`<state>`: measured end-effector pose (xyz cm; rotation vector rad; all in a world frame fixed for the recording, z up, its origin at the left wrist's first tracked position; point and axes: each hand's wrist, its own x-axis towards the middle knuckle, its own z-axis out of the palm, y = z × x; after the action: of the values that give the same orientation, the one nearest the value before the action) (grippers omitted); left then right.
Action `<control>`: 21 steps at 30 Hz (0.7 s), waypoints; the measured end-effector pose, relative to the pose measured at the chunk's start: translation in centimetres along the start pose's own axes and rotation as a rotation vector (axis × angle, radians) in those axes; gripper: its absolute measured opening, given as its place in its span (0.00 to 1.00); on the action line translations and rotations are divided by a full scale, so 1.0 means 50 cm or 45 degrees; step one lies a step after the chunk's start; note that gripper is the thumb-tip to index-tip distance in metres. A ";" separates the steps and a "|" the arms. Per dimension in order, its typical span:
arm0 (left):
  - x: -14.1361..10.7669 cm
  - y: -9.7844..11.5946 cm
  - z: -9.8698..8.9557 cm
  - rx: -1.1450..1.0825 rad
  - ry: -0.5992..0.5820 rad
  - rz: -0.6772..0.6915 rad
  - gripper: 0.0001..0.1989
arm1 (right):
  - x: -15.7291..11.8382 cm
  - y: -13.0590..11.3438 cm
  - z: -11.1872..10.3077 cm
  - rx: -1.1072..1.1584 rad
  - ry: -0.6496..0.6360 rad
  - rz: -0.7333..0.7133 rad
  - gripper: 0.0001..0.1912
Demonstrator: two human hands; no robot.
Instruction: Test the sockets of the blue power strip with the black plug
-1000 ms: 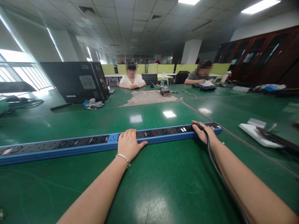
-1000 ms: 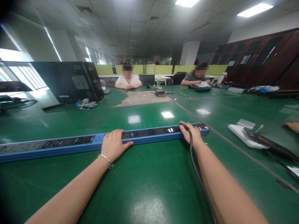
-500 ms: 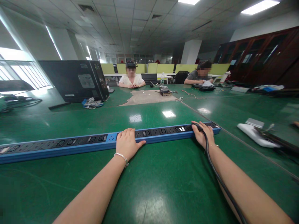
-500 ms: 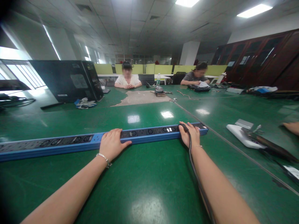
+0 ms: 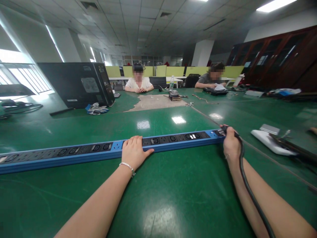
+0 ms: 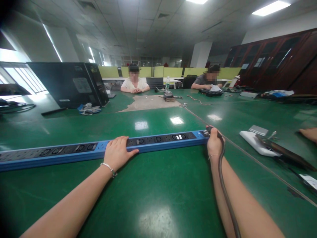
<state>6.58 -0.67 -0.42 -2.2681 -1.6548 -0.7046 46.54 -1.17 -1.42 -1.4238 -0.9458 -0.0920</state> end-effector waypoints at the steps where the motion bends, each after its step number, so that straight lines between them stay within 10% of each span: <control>1: 0.000 0.000 0.000 -0.003 0.003 0.005 0.32 | 0.001 0.003 0.000 -0.023 -0.007 -0.019 0.27; 7: -0.001 0.000 -0.001 -0.013 -0.002 0.002 0.31 | 0.019 0.011 0.005 -0.310 -0.314 -0.105 0.22; 21: 0.000 0.001 -0.004 0.000 -0.020 0.000 0.33 | 0.032 0.037 0.006 -0.576 -0.469 -0.125 0.21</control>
<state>6.58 -0.77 -0.27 -2.2793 -1.6614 -0.6883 48.49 0.22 -1.97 -1.8493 -1.3588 -0.1249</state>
